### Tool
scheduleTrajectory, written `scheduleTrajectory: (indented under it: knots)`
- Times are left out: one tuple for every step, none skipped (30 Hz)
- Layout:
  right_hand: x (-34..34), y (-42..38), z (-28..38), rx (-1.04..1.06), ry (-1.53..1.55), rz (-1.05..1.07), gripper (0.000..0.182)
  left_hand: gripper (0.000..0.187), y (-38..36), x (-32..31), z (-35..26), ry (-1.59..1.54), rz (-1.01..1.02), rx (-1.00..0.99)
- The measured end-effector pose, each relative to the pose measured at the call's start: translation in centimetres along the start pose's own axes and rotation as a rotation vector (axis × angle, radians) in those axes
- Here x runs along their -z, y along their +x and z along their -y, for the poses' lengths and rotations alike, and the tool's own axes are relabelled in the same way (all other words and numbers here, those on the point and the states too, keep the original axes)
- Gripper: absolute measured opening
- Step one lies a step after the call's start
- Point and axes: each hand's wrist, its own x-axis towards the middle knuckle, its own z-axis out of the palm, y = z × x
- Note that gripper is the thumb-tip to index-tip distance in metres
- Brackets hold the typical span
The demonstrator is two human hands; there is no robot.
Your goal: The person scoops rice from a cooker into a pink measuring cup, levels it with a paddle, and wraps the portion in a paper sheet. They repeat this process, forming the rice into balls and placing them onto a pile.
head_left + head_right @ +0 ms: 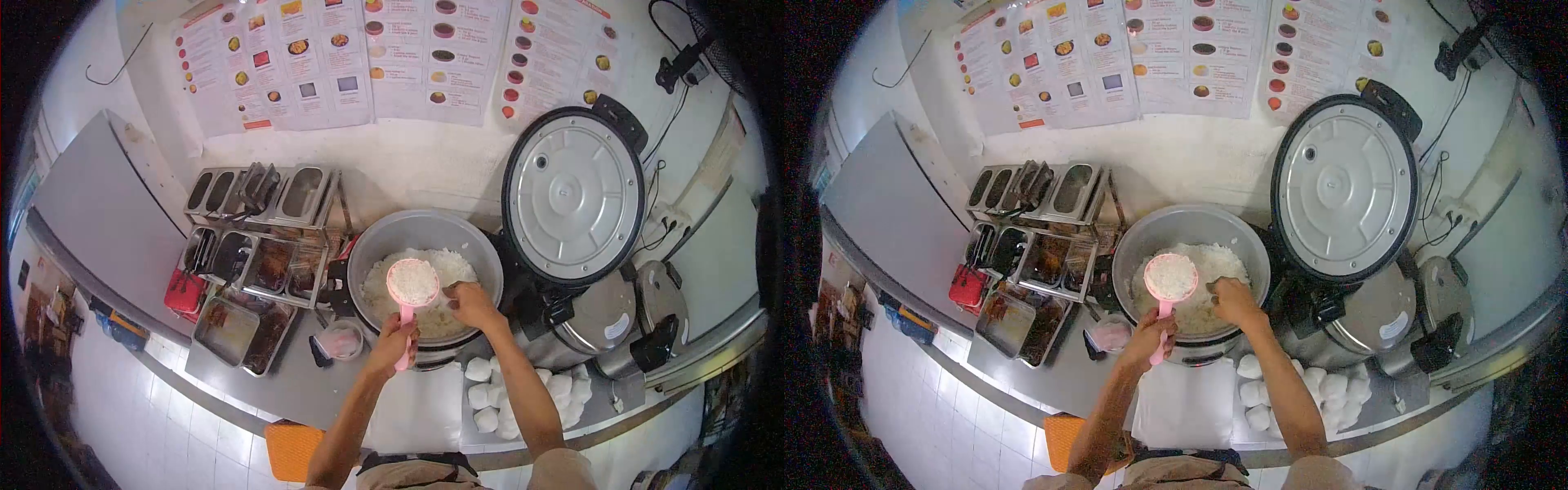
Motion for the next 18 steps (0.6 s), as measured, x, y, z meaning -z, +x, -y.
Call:
scheduleTrajectory:
  knots:
    - [-2.1,-0.2,-0.9,0.034,0.020,-0.100,0.034,0.012,-0.6,0.1,-0.3,-0.005,0.000,0.002]
    - [-1.9,-0.1,0.8,0.069,0.043,-0.194,0.034,0.011,-1.2,0.4,-0.6,0.023,0.040,-0.031]
    - [-1.3,-0.8,1.9,-0.014,0.207,-0.231,0.033,0.010,-2.1,0.8,-0.8,0.044,0.073,-0.055]
    - [0.0,-2.3,2.6,-0.110,0.373,-0.250,0.031,0.009,-3.3,1.0,-0.5,0.055,0.098,-0.064]
    - [0.9,-3.8,4.1,-0.231,0.538,-0.249,0.030,0.013,-4.7,0.9,-0.4,0.057,0.101,-0.033]
    - [-0.3,-6.2,4.1,-0.295,0.853,-0.181,0.036,0.018,-6.5,0.7,0.1,0.047,0.096,0.023]
    - [-2.8,-9.3,4.5,-0.403,1.141,-0.168,0.043,0.037,-7.8,0.6,0.9,-0.042,0.190,0.020]
    - [-5.2,-12.1,4.9,-0.501,1.419,-0.183,0.051,0.036,-8.8,0.6,3.1,-0.067,0.194,0.077]
    - [-7.4,-15.5,5.5,-0.602,1.673,-0.186,0.057,0.034,-9.8,0.1,5.1,-0.089,0.201,0.123]
    - [-8.8,-18.4,6.4,-0.690,1.925,-0.204,0.064,0.033,-10.6,-0.6,6.7,-0.104,0.213,0.151]
    - [-9.1,-20.3,7.9,-0.715,1.927,-0.230,0.074,0.035,-11.1,-1.4,9.2,-0.093,0.194,0.188]
    - [-14.1,-24.8,4.9,-0.875,2.080,-0.255,0.069,0.037,-11.5,-1.7,12.0,-0.076,0.178,0.218]
    - [-12.5,-24.9,6.4,-0.863,2.079,-0.185,0.067,0.034,-11.7,-1.3,14.6,0.329,0.180,-0.039]
    - [-10.8,-24.7,7.6,-0.847,2.078,-0.116,0.065,0.033,-12.3,-0.6,16.9,0.439,0.154,-0.092]
    - [-11.4,-24.8,6.9,-0.812,1.893,-0.113,0.062,0.032,-12.9,0.1,19.1,0.550,0.125,-0.146]
    - [-12.6,-25.0,6.0,-0.773,1.714,-0.109,0.059,0.031,-13.5,1.0,21.5,0.664,0.096,-0.194]
    - [-13.3,-25.1,5.5,-0.731,1.540,-0.109,0.056,0.033,-14.2,2.4,23.9,0.692,-0.047,-0.109]
    - [-13.7,-24.8,6.4,-0.822,1.449,-0.091,0.046,0.034,-14.5,4.5,26.2,0.721,-0.186,-0.027]
